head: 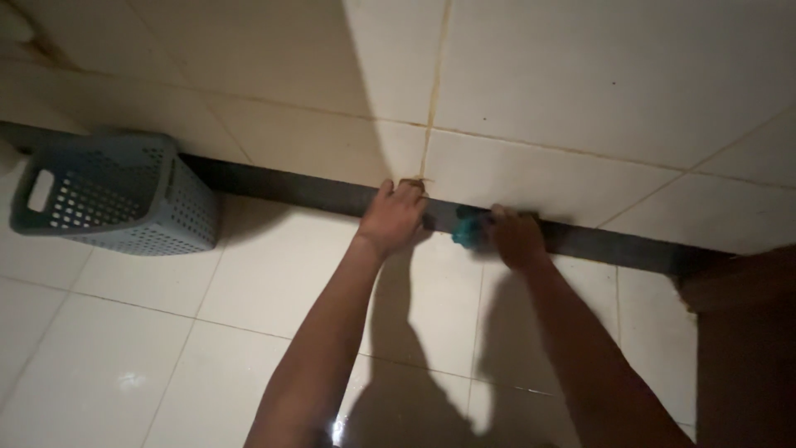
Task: The person scrubs the tiled bathroom walls using a green sponge. They clean the vertical black stripe, the beige tiles, and the lower white tiles near the floor, moving along the wall to cover different sections.
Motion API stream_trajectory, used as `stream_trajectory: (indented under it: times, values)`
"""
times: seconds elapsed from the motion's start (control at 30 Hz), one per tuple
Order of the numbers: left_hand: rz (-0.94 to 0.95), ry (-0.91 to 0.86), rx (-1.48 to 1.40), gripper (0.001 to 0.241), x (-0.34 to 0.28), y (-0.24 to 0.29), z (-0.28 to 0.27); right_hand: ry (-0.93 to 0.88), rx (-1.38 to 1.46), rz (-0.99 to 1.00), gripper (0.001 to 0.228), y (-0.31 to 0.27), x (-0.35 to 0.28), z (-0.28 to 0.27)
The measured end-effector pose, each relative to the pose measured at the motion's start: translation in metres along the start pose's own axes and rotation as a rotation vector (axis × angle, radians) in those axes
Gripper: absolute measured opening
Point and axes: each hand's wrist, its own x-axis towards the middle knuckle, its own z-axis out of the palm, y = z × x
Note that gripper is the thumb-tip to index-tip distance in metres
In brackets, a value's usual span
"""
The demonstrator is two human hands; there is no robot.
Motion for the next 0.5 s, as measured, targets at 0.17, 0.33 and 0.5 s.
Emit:
stream_trajectory:
  times: [0.17, 0.33, 0.5]
  values:
    - [0.016, -0.03, -0.103, 0.046, 0.01, 0.003, -0.018, 0.364, 0.207, -0.081, 0.051, -0.017, -0.003, -0.082]
    - [0.044, -0.011, -0.092, 0.05, 0.021, 0.012, -0.017, 0.141, 0.231, 0.03, 0.027, -0.002, -0.008, -0.058]
    - [0.048, -0.022, -0.121, 0.05, 0.023, 0.015, -0.024, -0.021, 0.506, 0.371, 0.024, 0.021, -0.019, -0.046]
